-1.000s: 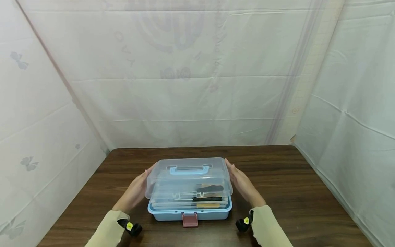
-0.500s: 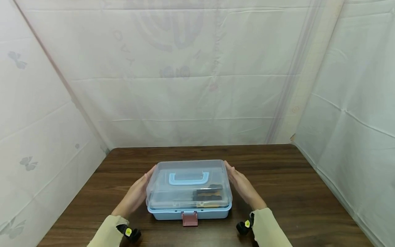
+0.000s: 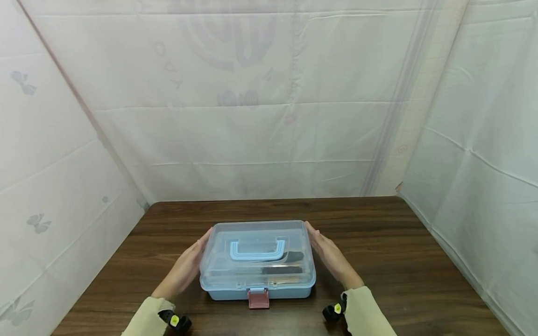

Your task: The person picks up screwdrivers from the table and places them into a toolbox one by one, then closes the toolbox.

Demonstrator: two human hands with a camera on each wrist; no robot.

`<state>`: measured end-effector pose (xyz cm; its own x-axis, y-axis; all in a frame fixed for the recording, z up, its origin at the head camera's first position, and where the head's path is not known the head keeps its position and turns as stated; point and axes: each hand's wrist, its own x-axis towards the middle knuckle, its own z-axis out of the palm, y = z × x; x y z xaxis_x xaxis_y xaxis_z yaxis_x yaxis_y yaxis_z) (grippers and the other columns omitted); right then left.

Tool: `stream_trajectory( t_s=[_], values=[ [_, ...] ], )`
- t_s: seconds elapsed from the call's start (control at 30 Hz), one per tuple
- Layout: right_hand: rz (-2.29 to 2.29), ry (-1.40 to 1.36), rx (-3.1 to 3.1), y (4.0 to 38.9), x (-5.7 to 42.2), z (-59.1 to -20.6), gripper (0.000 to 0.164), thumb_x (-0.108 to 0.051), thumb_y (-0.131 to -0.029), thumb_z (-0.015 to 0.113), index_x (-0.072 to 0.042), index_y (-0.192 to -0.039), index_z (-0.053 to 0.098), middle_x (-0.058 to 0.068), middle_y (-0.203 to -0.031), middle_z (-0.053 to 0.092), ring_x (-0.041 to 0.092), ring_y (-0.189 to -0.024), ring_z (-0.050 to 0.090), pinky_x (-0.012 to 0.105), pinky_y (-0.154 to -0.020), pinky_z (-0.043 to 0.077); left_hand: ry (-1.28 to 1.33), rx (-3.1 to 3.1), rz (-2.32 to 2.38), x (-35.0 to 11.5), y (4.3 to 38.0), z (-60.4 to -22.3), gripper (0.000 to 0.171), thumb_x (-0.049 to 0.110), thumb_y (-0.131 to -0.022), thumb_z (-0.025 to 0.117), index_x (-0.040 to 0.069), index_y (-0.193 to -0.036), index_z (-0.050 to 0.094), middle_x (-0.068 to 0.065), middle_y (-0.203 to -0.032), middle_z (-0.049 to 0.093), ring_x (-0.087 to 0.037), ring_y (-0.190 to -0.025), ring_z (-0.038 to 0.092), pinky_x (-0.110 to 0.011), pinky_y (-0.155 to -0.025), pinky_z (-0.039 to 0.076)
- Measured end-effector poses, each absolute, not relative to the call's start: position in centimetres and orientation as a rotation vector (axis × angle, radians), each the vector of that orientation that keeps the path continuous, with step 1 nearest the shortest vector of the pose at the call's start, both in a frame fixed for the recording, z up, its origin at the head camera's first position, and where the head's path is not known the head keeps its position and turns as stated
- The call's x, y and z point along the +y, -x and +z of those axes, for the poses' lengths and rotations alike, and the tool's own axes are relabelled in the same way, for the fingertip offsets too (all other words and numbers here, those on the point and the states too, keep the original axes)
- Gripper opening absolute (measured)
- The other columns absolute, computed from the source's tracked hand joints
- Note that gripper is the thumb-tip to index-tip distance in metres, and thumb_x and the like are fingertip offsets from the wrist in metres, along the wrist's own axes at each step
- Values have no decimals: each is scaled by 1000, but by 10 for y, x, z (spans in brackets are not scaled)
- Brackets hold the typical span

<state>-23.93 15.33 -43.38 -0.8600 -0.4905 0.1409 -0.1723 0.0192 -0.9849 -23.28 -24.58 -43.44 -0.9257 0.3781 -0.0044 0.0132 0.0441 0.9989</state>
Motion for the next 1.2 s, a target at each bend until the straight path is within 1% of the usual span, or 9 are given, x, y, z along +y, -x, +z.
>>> stream_trajectory(
  t_s=[0.03,0.1,0.23,0.43,0.57,0.73,0.8,0.97,1.2],
  values=[
    [-1927,694,2056,239,153,-434,62,-39,-106,11,2,-152,2,18,-161,-4,-8,-141,16,1,-103,23,-400,2058,1961,-246,233,-435,70,52,-103,20,8,-155,5,-2,-164,0,-17,-150,-4,-39,-120,0],
    [-1930,699,2057,239,153,-435,62,-38,-106,11,2,-152,2,19,-161,-4,-20,-132,22,1,-103,23,-400,2054,1960,-246,233,-435,69,52,-103,20,9,-155,5,-1,-164,0,-17,-150,-4,-36,-120,1],
    [-1940,715,2049,240,153,-437,62,-37,-107,10,3,-152,1,20,-160,-5,-22,-131,23,1,-103,22,-398,2065,1956,-245,232,-435,68,51,-103,19,9,-155,5,-2,-164,0,-17,-150,-3,-29,-118,4],
    [-1951,678,2072,238,151,-437,62,-38,-106,11,3,-152,3,18,-161,-4,-24,-129,23,0,-103,22,-415,2079,1975,-243,228,-437,69,50,-103,19,7,-155,5,-5,-164,-2,-21,-150,-7,-39,-119,0],
    [-1936,645,2106,236,150,-438,61,-38,-106,11,0,-153,4,15,-162,-2,-7,-142,14,0,-102,22,-426,2115,1984,-241,226,-438,68,49,-104,19,6,-155,5,-7,-163,-2,-24,-150,-7,-37,-119,1],
    [-1927,640,2117,235,148,-438,61,-40,-106,11,-2,-154,4,14,-162,-2,22,-146,1,0,-102,22,-435,2157,2006,-239,224,-441,65,46,-105,19,6,-155,8,-8,-163,1,-25,-150,-5,-9,-111,13],
    [-1929,632,2119,235,149,-438,60,-39,-106,11,-3,-154,5,14,-162,-1,26,-146,0,0,-102,23,-429,2181,2011,-239,225,-442,65,46,-105,19,6,-155,9,-9,-163,3,-26,-150,-3,-13,-113,13],
    [-1919,590,2129,236,151,-440,60,-40,-106,13,-5,-155,6,13,-162,0,32,-147,-2,0,-100,24,-348,2224,2018,-237,228,-447,65,49,-104,22,9,-155,14,-8,-163,10,-26,-150,4,-45,-120,6],
    [-1884,548,2128,234,153,-439,62,-41,-106,15,-4,-154,2,14,-162,-2,33,-148,-3,1,-100,24,-234,2187,2054,-233,234,-457,62,46,-104,26,12,-155,17,-6,-162,14,-27,-150,7,-51,-120,7]
  ],
)
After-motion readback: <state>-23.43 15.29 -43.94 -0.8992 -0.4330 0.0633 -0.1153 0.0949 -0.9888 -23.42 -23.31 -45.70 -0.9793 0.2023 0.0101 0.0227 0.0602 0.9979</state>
